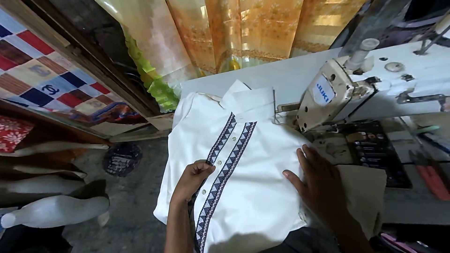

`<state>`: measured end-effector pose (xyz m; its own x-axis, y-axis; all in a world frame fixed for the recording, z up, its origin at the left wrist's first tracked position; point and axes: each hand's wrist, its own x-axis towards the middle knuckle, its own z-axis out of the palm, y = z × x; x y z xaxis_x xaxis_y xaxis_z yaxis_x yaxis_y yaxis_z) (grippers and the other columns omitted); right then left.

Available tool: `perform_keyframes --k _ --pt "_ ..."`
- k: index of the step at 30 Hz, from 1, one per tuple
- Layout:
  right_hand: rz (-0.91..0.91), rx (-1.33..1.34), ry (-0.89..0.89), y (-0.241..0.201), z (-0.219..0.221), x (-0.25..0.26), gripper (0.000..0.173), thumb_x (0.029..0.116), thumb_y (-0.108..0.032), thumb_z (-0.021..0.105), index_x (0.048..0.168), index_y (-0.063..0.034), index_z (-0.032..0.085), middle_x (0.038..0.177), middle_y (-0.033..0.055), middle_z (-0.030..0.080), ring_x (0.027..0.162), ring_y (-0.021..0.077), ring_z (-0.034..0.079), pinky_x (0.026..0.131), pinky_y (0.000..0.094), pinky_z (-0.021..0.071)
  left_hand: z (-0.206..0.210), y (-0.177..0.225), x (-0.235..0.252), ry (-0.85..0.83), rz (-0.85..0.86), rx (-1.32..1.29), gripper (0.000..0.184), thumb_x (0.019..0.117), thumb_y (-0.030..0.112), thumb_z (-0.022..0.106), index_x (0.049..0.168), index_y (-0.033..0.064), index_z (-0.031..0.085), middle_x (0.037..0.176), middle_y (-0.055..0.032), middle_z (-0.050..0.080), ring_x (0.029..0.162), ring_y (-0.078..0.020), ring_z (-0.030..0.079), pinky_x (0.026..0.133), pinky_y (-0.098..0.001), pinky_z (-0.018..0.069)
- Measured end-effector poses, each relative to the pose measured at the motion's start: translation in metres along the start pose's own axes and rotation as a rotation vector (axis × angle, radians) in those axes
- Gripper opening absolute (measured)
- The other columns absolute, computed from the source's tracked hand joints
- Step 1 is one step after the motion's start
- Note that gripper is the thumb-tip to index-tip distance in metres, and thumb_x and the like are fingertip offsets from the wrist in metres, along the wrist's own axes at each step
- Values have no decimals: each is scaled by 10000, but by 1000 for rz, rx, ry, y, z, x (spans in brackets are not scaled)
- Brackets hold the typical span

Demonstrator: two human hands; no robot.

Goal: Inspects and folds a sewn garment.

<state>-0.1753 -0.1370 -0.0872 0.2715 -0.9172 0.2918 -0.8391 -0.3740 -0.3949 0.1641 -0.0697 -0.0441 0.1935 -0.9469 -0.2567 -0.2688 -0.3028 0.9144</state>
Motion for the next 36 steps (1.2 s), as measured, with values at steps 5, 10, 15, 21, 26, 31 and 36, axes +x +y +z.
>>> perform_keyframes --k 5,10,15,21,26,31,36 --pt "-23 4 21 0 1 0 808 997 -648 389 1474 -13 532 1540 212 485 1418 414 468 1137 642 332 0 0 -1 2 3 12 129 944 146 686 839 76 711 952 37 680 774 22 593 689 -160 498" --pt "-17 -3 16 0 0 0 812 996 -656 376 1475 -20 535 1543 200 487 1425 405 462 1138 640 329 1 4 -1 -23 -44 -23 110 859 99 793 909 44 711 905 13 691 733 -19 633 684 -188 550" --pt "-18 -2 11 0 0 0 816 999 -655 368 1485 -18 522 1553 201 474 1432 404 453 1144 640 320 0 3 -1 -22 -35 -12 99 864 106 787 888 54 707 914 16 678 723 -5 613 663 -172 532" --pt "-24 5 14 0 -1 0 806 998 -647 384 1478 -18 532 1539 215 485 1414 417 470 1133 642 333 0 1 -1 -13 -20 -8 92 888 120 767 871 56 703 967 16 678 733 13 595 660 -155 510" --pt "-26 10 12 0 -1 0 807 1000 -647 381 1480 -14 529 1543 217 479 1416 420 466 1134 654 326 2 3 -2 6 -33 0 86 894 114 766 901 55 704 884 35 674 691 16 584 633 -155 497" --pt "-19 4 5 0 -3 1 812 995 -652 381 1475 -15 536 1538 215 487 1406 420 479 1125 656 330 3 3 -2 12 -39 -10 79 895 108 764 893 56 705 905 27 679 697 15 586 635 -155 499" --pt "-13 13 1 0 -3 0 817 994 -658 386 1480 -18 530 1540 217 483 1411 425 472 1134 661 322 4 3 -3 17 -33 6 95 895 119 762 891 47 700 947 11 677 713 13 587 639 -155 498"
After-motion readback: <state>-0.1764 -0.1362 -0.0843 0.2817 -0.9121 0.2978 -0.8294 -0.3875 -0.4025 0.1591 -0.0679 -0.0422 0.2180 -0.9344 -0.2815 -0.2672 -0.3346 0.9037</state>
